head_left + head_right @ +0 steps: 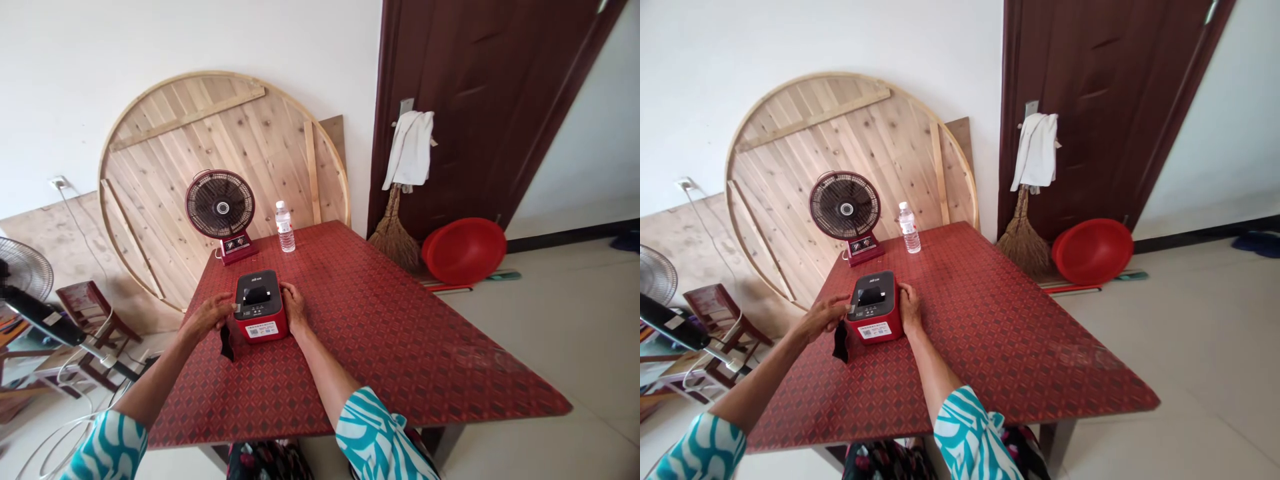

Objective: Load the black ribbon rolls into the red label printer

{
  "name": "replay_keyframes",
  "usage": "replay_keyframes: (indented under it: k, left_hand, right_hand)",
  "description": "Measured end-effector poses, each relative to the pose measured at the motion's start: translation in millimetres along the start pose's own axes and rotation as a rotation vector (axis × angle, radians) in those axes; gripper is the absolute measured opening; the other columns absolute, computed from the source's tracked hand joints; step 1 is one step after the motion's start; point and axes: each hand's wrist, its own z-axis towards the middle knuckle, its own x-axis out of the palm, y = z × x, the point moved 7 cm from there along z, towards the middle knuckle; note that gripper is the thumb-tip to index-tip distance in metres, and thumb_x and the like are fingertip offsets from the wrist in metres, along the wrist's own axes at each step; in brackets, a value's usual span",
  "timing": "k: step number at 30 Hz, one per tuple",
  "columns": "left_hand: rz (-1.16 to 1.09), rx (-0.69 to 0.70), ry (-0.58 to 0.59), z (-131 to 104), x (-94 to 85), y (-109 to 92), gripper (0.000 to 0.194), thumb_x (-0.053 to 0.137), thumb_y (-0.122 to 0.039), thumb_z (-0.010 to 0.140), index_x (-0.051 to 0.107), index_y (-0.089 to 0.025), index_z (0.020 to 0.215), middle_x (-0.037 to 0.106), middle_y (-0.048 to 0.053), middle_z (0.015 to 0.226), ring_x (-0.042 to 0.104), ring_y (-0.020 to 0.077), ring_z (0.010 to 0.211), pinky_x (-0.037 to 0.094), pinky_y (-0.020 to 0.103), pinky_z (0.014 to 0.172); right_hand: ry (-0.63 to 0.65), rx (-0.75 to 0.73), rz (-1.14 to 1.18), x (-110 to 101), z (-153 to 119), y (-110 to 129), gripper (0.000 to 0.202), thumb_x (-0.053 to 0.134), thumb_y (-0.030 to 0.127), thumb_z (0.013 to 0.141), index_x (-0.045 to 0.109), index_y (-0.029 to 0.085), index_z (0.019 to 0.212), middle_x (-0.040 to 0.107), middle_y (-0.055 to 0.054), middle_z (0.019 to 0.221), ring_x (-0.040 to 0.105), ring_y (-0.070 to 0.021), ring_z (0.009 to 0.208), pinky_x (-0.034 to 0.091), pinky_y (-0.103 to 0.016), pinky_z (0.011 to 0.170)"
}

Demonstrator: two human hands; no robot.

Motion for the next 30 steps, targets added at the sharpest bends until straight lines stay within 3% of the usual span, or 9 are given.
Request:
replay_keyframes:
  k: [4,8,11,18,22,30]
  left_hand:
    - [-0.101,-0.078,0.077,4,2.1,8,0.074,0.086,-0.039,0.061,0.052,-0.01,0.121,0.053,-0.009,0.053,0.029,0.002,0.034,0.01,0.019,0.037]
    - [-0.221,-0.149,0.21,9,5.1,19,0.051,0.089,-0.038,0.057,0.055,-0.014,0.088,0.05,-0.01,0.053,0.023,-0.0016,0.033,0.007,0.017,0.034]
    - [-0.268,-0.192,0.301,12,8.8,24,0.043,0.087,-0.035,0.062,0.052,-0.015,0.077,0.047,-0.01,0.053,0.021,-0.0024,0.032,0.004,0.016,0.033]
    - [-0.311,-0.276,0.314,10,13.8,33,0.041,0.086,-0.033,0.064,0.051,-0.016,0.079,0.051,-0.009,0.059,0.022,-0.0032,0.033,0.005,0.013,0.032]
    - [-0.313,-0.254,0.299,10,14.7,33,0.04,0.084,-0.031,0.065,0.053,-0.016,0.085,0.05,-0.01,0.058,0.023,-0.0028,0.033,0.008,0.012,0.032]
    - [-0.224,-0.192,0.144,10,7.6,25,0.057,0.081,-0.029,0.066,0.052,-0.014,0.113,0.048,-0.011,0.054,0.025,-0.0001,0.033,0.008,0.015,0.035]
  right_hand:
    - [0.005,-0.008,0.016,1,0,0,0.03,0.05,0.037,0.077,0.072,0.025,0.094,0.075,-0.002,0.103,0.065,-0.0217,0.102,0.046,-0.036,0.097]
    - [-0.002,-0.01,-0.006,-1,0,0,0.031,0.049,0.037,0.076,0.072,0.025,0.094,0.075,-0.003,0.103,0.065,-0.0225,0.102,0.045,-0.038,0.098]
    - [-0.001,-0.004,-0.025,-3,-2,1,0.033,0.049,0.038,0.075,0.072,0.024,0.094,0.074,-0.004,0.103,0.064,-0.0235,0.102,0.045,-0.04,0.099]
    - [-0.009,0.0,-0.046,-4,-6,6,0.033,0.049,0.037,0.077,0.072,0.023,0.094,0.074,-0.005,0.104,0.065,-0.023,0.101,0.046,-0.039,0.098]
    - [-0.003,0.008,-0.061,-3,-7,7,0.033,0.048,0.037,0.078,0.073,0.023,0.095,0.074,-0.005,0.104,0.064,-0.0234,0.103,0.046,-0.039,0.098]
    - [-0.002,0.002,-0.051,-1,-6,12,0.03,0.049,0.034,0.077,0.073,0.025,0.092,0.074,-0.003,0.101,0.064,-0.0219,0.102,0.046,-0.036,0.097]
